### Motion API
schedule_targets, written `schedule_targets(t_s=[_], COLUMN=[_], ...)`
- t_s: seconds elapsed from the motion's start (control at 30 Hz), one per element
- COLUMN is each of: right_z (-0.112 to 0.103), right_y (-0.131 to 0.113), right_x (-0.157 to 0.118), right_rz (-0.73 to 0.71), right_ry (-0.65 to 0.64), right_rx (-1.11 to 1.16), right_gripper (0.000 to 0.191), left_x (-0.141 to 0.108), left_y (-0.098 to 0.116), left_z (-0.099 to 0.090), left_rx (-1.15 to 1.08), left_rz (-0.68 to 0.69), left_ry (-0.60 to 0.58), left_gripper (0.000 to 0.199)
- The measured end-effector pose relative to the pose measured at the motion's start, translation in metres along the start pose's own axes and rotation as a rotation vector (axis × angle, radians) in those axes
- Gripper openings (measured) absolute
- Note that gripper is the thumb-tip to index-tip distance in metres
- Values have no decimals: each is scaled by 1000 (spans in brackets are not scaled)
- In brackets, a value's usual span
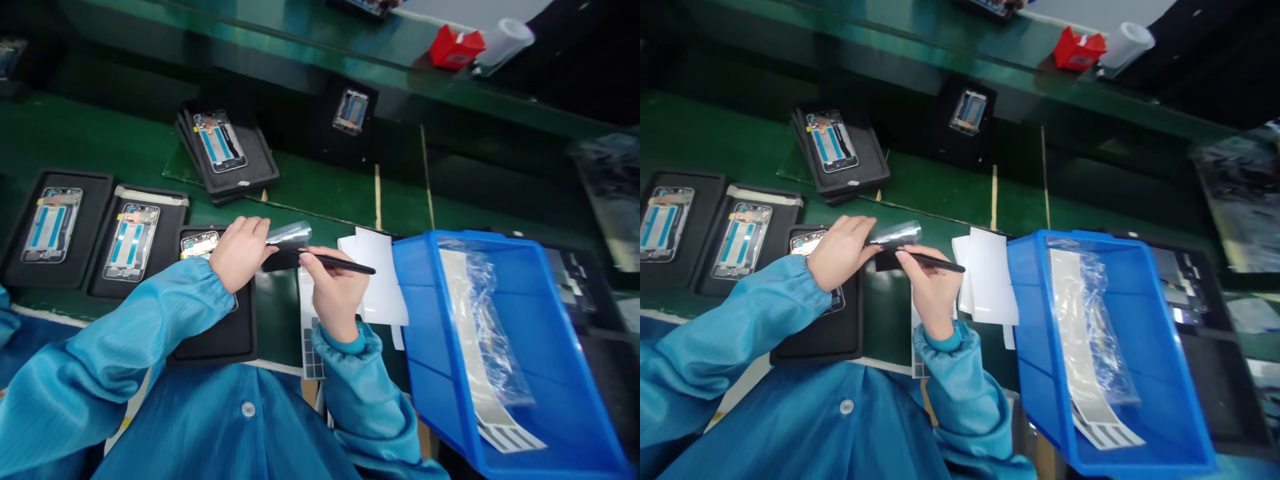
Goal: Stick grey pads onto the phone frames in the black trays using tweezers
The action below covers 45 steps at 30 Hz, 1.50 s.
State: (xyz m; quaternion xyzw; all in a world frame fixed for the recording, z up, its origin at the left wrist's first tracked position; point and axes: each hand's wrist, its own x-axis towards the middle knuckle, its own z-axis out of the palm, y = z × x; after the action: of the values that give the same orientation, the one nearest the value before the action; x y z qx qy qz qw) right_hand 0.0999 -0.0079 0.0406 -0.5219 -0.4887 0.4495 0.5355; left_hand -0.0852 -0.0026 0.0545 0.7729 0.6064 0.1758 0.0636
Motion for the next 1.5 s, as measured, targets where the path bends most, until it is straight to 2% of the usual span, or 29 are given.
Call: schedule_targets(t_s=[0.07, 0.2, 0.33, 0.43, 0.5, 0.6, 0.8, 0.97, 1.07, 1.23, 1.5], right_z=[6, 32, 65, 85, 94, 101, 108, 110, 106, 100, 101], right_y=[-2, -9, -13, -8, -3, 4, 7, 4, 7, 14, 15], right_x=[-3, -11, -16, -18, -18, -17, -14, -9, -3, 3, 5], right_rz=[64, 174, 206, 231, 251, 257, 229, 203, 214, 249, 230], right_ry=[-44, -221, -362, -409, -428, -433, -427, -427, -423, -480, -522], right_rx=[-24, -89, -125, -130, -139, -162, -218, -220, -238, -262, -264], right_gripper=[19, 19, 15, 15, 15, 17, 18, 14, 15, 19, 18], left_x=[-16, -72, -128, -148, -152, -153, -158, -159, -154, -136, -122], left_y=[-12, -41, -47, -38, -32, -28, -23, -19, -19, -30, -40], left_z=[-18, -46, -43, -32, -27, -25, -20, -10, -11, -13, 0], left_rx=[44, 56, 0, -111, -148, -155, -204, -278, -262, -150, -61], left_rz=[-47, -217, -421, -515, -534, -493, -460, -446, -422, -338, -275], left_ry=[48, 69, 34, 54, 81, 96, 75, 76, 63, 132, 179], left_gripper=[41, 28, 33, 40, 43, 44, 44, 53, 51, 38, 36])
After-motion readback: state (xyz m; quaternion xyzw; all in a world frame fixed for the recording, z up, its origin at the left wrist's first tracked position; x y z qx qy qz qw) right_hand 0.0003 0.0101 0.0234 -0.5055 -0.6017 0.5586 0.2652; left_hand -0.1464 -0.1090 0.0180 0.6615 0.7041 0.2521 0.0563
